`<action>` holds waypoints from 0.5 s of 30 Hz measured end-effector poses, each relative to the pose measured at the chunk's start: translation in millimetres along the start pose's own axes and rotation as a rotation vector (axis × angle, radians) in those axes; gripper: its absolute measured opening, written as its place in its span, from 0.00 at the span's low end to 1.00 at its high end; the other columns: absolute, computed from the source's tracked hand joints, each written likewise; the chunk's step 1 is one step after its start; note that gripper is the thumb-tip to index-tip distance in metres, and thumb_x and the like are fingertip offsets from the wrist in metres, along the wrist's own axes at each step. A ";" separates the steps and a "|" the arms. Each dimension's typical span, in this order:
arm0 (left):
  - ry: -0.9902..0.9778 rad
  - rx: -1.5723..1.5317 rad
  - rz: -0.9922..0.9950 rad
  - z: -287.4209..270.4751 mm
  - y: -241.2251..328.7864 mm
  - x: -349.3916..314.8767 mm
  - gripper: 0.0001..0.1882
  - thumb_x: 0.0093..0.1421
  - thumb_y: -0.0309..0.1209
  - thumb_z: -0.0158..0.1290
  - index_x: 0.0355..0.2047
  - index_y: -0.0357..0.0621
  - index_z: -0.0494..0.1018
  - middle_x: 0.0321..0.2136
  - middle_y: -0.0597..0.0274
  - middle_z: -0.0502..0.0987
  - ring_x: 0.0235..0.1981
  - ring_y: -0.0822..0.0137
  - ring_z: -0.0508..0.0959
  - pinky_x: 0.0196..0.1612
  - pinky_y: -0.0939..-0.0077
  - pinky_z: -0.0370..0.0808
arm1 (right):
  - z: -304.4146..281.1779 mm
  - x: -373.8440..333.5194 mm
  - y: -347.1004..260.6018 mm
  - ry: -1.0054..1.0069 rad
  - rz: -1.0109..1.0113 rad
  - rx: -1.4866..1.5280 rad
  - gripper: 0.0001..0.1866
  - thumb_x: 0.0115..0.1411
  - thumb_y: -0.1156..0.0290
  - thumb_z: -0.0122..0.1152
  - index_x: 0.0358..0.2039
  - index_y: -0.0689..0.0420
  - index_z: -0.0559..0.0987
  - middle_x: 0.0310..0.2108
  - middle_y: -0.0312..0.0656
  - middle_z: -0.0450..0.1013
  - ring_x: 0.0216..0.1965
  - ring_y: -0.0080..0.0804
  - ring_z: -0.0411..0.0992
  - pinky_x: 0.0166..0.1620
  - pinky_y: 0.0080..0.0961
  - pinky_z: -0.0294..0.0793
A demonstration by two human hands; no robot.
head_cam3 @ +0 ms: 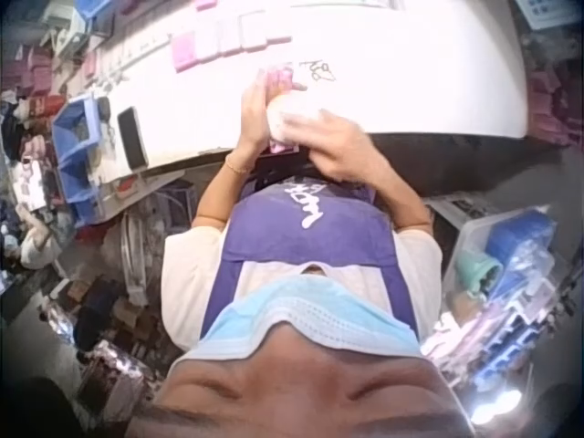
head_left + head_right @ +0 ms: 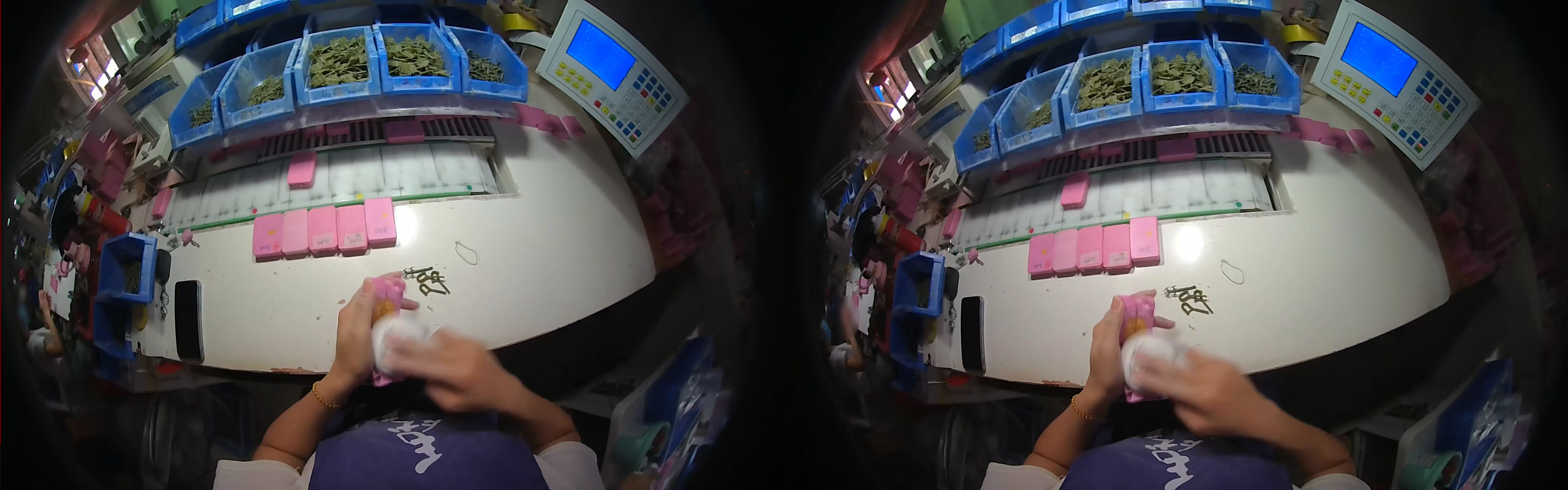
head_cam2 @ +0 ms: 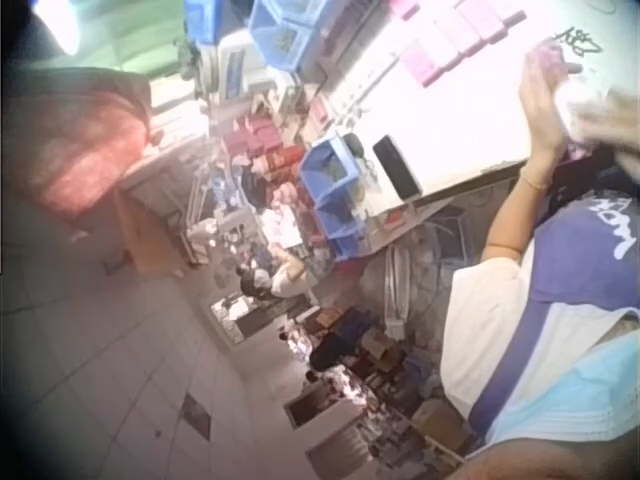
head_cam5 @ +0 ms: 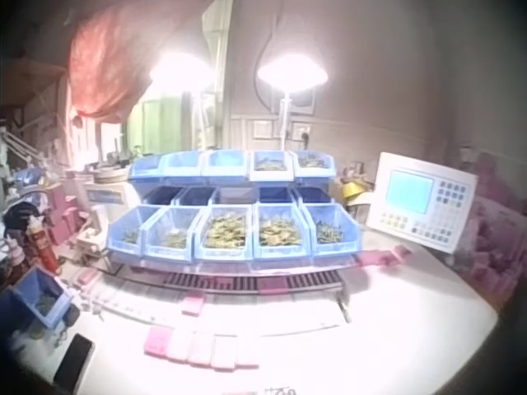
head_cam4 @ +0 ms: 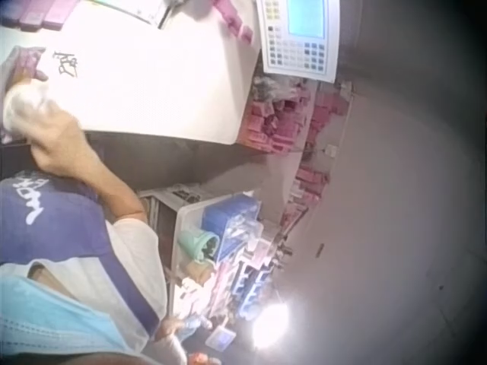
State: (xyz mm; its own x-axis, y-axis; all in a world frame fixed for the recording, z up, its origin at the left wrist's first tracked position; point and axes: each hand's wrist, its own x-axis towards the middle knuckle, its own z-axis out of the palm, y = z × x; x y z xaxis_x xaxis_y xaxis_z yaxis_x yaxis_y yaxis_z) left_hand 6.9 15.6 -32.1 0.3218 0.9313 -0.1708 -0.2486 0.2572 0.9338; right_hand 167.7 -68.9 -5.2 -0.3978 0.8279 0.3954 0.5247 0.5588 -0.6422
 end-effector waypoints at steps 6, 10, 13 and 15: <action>-0.035 -0.098 -0.198 -16.2 4.4 -0.8 0.30 0.72 0.51 0.32 0.45 0.33 0.70 0.28 0.50 0.78 0.26 0.64 0.80 0.29 0.74 0.79 | -54.6 -32.0 15.9 -0.018 0.334 0.114 0.30 0.44 0.79 0.58 0.51 0.50 0.79 0.57 0.38 0.72 0.40 0.42 0.70 0.43 0.29 0.72; -0.076 -0.079 -0.238 -12.2 -3.4 -1.0 0.36 0.71 0.57 0.27 0.49 0.35 0.69 0.26 0.51 0.78 0.23 0.62 0.81 0.27 0.72 0.79 | -45.0 -21.1 10.5 0.173 0.428 -0.685 0.23 0.51 0.75 0.62 0.50 0.53 0.79 0.56 0.44 0.71 0.53 0.48 0.63 0.58 0.41 0.59; -0.102 0.088 -0.003 0.0 -6.7 -9.6 0.34 0.72 0.54 0.28 0.46 0.31 0.69 0.32 0.52 0.79 0.28 0.64 0.82 0.31 0.75 0.79 | -6.4 8.0 4.2 0.333 0.376 -0.045 0.20 0.57 0.70 0.63 0.51 0.56 0.78 0.51 0.46 0.72 0.53 0.44 0.64 0.57 0.38 0.62; -0.108 0.217 0.131 3.0 -9.4 -15.7 0.34 0.72 0.54 0.30 0.46 0.31 0.69 0.32 0.52 0.79 0.30 0.66 0.82 0.33 0.76 0.79 | 7.7 16.0 11.4 0.308 0.492 0.461 0.19 0.61 0.67 0.63 0.52 0.58 0.77 0.47 0.46 0.71 0.50 0.37 0.67 0.53 0.31 0.67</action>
State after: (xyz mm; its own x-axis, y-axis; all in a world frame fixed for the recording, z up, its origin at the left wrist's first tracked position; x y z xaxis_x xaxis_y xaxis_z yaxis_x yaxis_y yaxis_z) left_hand 7.0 -2.2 -37.3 0.3984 0.9170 -0.0207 -0.0968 0.0645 0.9932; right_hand 161.5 -49.7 -11.2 0.0662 0.9913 0.1136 0.1920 0.0990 -0.9764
